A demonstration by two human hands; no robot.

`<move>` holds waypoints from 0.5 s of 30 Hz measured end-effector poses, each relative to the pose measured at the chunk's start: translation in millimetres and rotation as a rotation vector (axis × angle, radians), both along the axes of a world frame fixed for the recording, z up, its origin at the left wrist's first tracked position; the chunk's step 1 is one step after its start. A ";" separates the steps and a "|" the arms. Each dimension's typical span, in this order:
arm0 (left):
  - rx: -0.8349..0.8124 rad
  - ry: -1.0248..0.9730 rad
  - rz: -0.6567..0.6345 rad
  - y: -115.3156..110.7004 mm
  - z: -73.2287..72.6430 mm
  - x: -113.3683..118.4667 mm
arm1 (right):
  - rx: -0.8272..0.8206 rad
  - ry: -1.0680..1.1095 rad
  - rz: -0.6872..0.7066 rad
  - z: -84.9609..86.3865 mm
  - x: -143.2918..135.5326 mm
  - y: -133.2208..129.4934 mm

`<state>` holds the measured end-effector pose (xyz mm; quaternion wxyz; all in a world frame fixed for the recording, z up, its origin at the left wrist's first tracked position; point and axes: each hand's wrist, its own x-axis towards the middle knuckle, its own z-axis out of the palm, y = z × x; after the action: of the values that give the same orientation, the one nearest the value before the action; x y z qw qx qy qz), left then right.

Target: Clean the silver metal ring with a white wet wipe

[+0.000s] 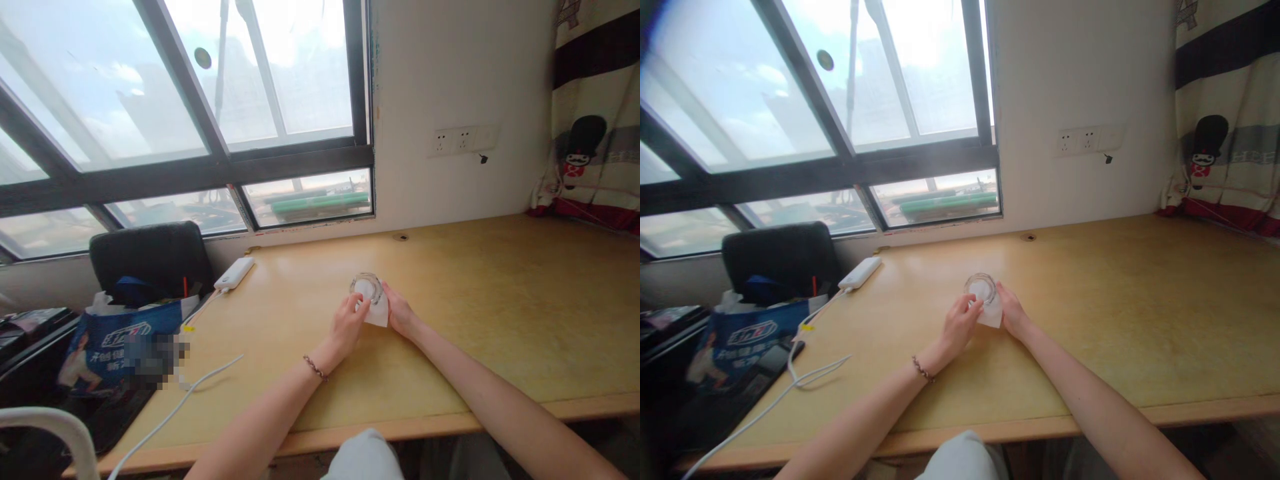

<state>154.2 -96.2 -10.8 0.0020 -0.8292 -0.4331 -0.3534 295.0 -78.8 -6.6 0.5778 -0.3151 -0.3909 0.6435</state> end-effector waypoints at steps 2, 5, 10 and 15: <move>-0.046 -0.056 -0.007 -1.1 -4.3 -0.3 | 0.021 -0.026 0.012 1.9 -1.8 -3.1; -0.108 -0.164 -0.027 -0.3 -3.2 -5.5 | 0.074 -0.046 0.060 3.0 -3.3 -6.8; -0.190 -0.355 -0.118 -5.0 8.2 -5.0 | 0.098 -0.024 0.026 -0.1 -2.3 -7.0; -0.481 -0.813 -0.098 3.3 8.2 -1.8 | 0.064 -0.091 -0.062 -7.2 -0.5 -1.5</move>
<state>152.4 -93.0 -2.6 -0.3764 -0.6201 -0.4285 -0.5386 294.5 -80.4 -13.8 0.5889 -0.3372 -0.4273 0.5975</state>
